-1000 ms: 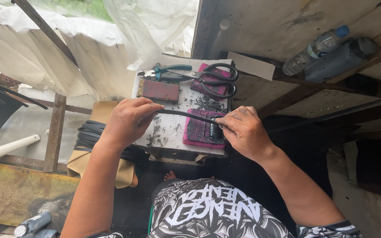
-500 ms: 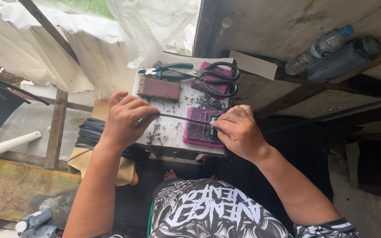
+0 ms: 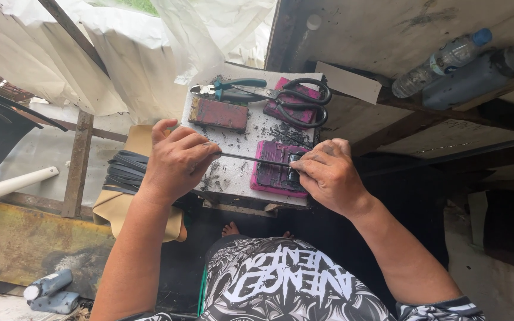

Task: Applying edge paint to leather strips using a manual roller and hanging them on a rack to dry.

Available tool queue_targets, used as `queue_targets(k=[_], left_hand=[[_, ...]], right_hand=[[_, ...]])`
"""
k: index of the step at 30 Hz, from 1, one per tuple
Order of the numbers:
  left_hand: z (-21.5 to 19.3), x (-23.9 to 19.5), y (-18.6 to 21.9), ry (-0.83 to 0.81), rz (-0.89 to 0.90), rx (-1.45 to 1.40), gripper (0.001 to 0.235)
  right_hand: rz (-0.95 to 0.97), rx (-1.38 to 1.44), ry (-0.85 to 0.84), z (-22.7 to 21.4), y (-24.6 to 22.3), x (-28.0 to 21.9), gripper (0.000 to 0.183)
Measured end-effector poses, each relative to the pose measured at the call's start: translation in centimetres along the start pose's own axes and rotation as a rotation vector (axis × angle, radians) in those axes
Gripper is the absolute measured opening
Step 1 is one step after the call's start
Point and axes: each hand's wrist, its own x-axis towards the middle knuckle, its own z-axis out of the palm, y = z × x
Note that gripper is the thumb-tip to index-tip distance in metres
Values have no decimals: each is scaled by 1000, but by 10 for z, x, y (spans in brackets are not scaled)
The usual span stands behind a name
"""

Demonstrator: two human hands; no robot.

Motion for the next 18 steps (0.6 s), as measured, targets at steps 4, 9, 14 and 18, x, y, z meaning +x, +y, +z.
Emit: queue_targets(k=[4,9,14,18], left_hand=[[2,6,14,-9,13,8,14],[3,16,28,-28,47,-3,16],[9,27,41,-52,112,-20,14],[18,34,50,-70,143,-55,11]], right_hand=[[-2,-31,18,-7,5,-8,10],[2,-46,32,-18,11,-18,11],[45,-75,41,-30,16,-31,13],[84,-99,44,-38,22,-48,13]])
